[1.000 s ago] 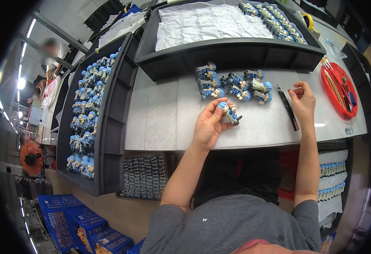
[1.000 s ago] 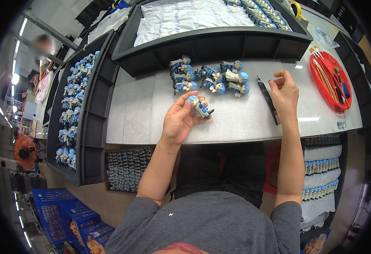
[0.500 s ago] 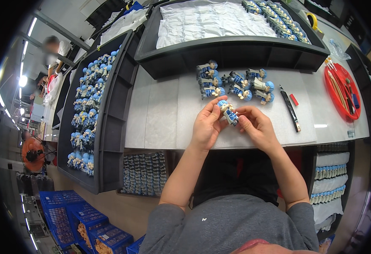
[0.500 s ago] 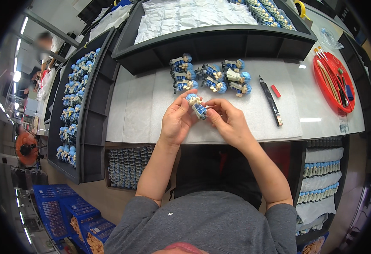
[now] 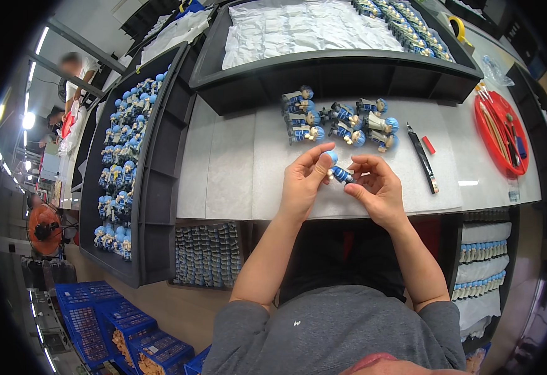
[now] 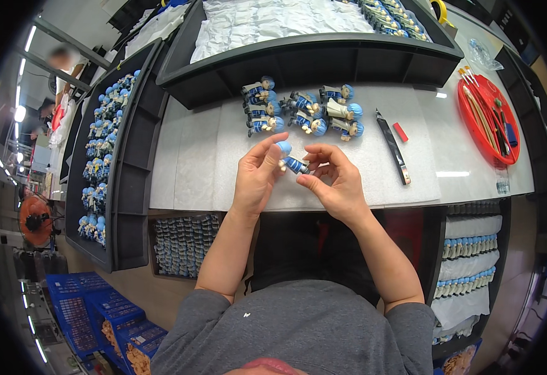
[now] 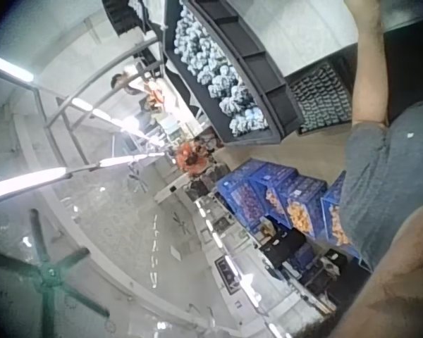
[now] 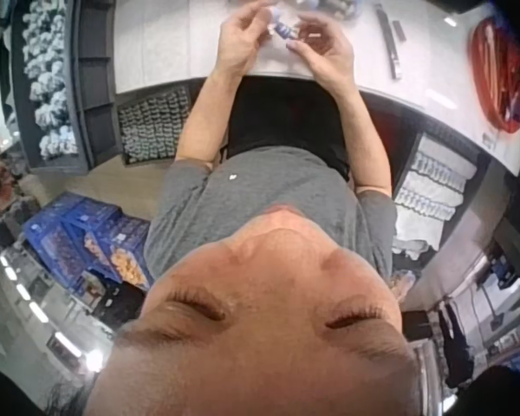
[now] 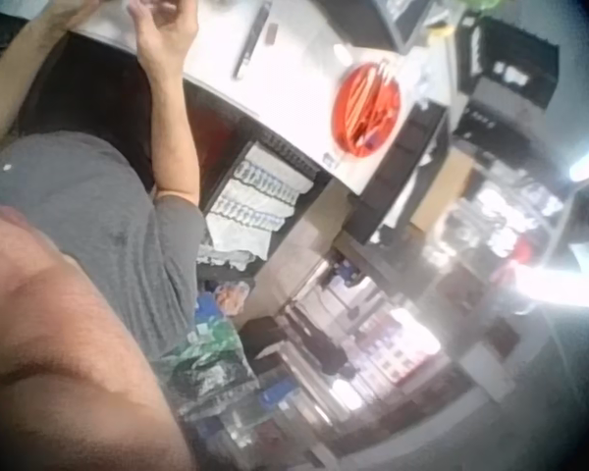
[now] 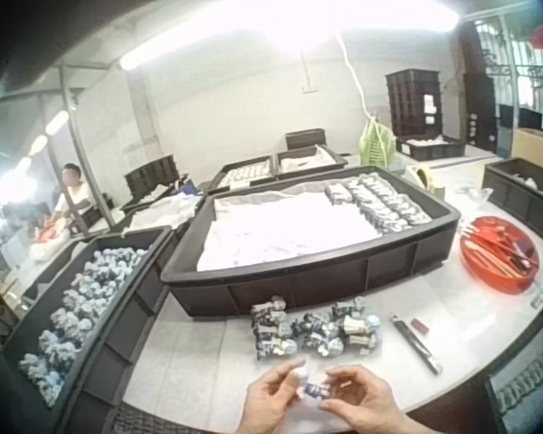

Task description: Inspecting and cleaning small toy figurines at a workbench.

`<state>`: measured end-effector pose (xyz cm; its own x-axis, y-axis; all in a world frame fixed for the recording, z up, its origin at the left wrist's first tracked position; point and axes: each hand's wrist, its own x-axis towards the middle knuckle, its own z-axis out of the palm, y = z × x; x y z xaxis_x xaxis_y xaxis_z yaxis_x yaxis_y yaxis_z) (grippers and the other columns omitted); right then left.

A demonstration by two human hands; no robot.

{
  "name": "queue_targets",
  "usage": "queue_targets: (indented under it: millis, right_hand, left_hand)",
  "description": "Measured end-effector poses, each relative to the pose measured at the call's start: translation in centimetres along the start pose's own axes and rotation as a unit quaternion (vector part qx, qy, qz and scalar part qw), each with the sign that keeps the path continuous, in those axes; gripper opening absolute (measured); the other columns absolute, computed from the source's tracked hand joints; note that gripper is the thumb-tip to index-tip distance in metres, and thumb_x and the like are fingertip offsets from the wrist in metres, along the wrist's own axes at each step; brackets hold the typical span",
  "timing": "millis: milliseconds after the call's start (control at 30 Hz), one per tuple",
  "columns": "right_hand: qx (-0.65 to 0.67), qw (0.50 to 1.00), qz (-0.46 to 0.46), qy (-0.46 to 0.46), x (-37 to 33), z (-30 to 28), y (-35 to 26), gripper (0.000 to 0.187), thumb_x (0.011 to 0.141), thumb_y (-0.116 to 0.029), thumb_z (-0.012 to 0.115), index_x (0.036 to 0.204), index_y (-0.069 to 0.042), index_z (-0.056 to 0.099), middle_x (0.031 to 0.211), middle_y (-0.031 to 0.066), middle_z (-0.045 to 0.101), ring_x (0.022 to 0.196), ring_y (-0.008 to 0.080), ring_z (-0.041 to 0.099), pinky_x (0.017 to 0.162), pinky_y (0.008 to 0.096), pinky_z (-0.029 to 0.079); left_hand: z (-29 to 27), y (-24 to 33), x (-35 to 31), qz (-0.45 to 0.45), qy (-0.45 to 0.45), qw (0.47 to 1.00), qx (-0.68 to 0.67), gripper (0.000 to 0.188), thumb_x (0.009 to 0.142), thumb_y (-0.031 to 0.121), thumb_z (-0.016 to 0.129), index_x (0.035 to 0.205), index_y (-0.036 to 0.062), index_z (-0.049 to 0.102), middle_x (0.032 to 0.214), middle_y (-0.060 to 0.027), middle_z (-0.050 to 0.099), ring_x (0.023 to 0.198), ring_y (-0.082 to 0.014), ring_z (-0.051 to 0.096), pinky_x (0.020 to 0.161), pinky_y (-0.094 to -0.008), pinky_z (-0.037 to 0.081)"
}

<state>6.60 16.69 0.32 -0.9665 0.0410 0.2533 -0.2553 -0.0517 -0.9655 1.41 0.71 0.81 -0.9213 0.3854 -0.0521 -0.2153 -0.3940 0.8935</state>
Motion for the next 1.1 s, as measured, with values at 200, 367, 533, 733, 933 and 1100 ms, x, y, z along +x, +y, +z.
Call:
queue_targets:
  millis: [200,367,533,733,933,1100]
  right_hand:
    - [-0.04,0.998,-0.023,0.033,0.2,0.2,-0.2,0.051,0.074,-0.002,0.071,0.12,-0.002,0.048,0.106,0.0098,0.056,0.095,0.0141,0.056,0.076,0.0237,0.048]
    - [-0.011,0.999,0.018,0.042,0.3,0.5,-0.1,0.051,0.074,0.004,0.068,0.12,-0.001,0.047,0.107,0.011,0.056,0.095,0.0158,0.057,0.077,0.0262,0.05]
    - [-0.033,0.998,0.011,0.043,0.2,0.4,0.1,0.052,0.073,0.008,0.066,0.121,-0.001,0.047,0.107,0.0116,0.056,0.095,0.0161,0.058,0.077,0.027,0.05]
    - [-0.049,0.998,0.012,0.046,0.3,0.5,-0.2,0.053,0.071,0.006,0.068,0.12,-0.001,0.048,0.105,0.0119,0.056,0.096,0.0171,0.058,0.077,0.0276,0.05]
    - [-0.092,0.994,-0.031,0.057,0.2,0.4,0.6,0.044,0.075,-0.011,0.071,0.112,0.001,0.053,0.094,0.0123,0.061,0.086,0.0177,0.061,0.073,0.0286,0.05]
    - [-0.115,0.987,-0.07,0.082,0.0,-0.7,-0.4,0.025,0.075,-0.007,0.064,0.099,0.001,0.061,0.088,0.0156,0.061,0.077,0.0266,0.061,0.07,0.0329,0.049]
  left_hand:
    - [0.0,-0.1,0.0,0.044,-0.019,0.998,-0.05,0.033,0.088,0.001,0.053,0.122,-0.0004,0.05,0.115,-0.012,0.057,0.101,-0.0136,0.055,0.088,-0.0258,0.044]
    - [-0.1,0.0,0.0,0.057,-0.039,0.996,-0.054,0.042,0.084,-0.006,0.053,0.125,-0.0002,0.046,0.12,-0.0172,0.053,0.109,-0.0218,0.054,0.097,-0.0339,0.041]
    - [-0.1,-0.1,0.1,0.065,-0.042,0.995,-0.059,0.045,0.081,-0.011,0.052,0.125,-0.0015,0.045,0.12,-0.0177,0.053,0.113,-0.0248,0.052,0.101,-0.0361,0.039]
    - [-0.2,-0.1,0.2,0.072,-0.049,0.995,-0.049,0.043,0.081,-0.012,0.052,0.123,-0.002,0.046,0.119,-0.017,0.054,0.113,-0.0241,0.052,0.1,-0.0351,0.04]
    - [-0.9,-0.9,0.2,0.094,-0.054,0.994,-0.03,0.04,0.081,-0.007,0.055,0.12,-0.0016,0.049,0.119,-0.0153,0.054,0.113,-0.0233,0.05,0.1,-0.0352,0.037]
    - [-0.5,-0.7,0.5,0.099,-0.124,0.987,0.013,0.042,0.083,-0.006,0.052,0.124,-0.0047,0.044,0.125,-0.0176,0.049,0.116,-0.0248,0.047,0.102,-0.0374,0.035]
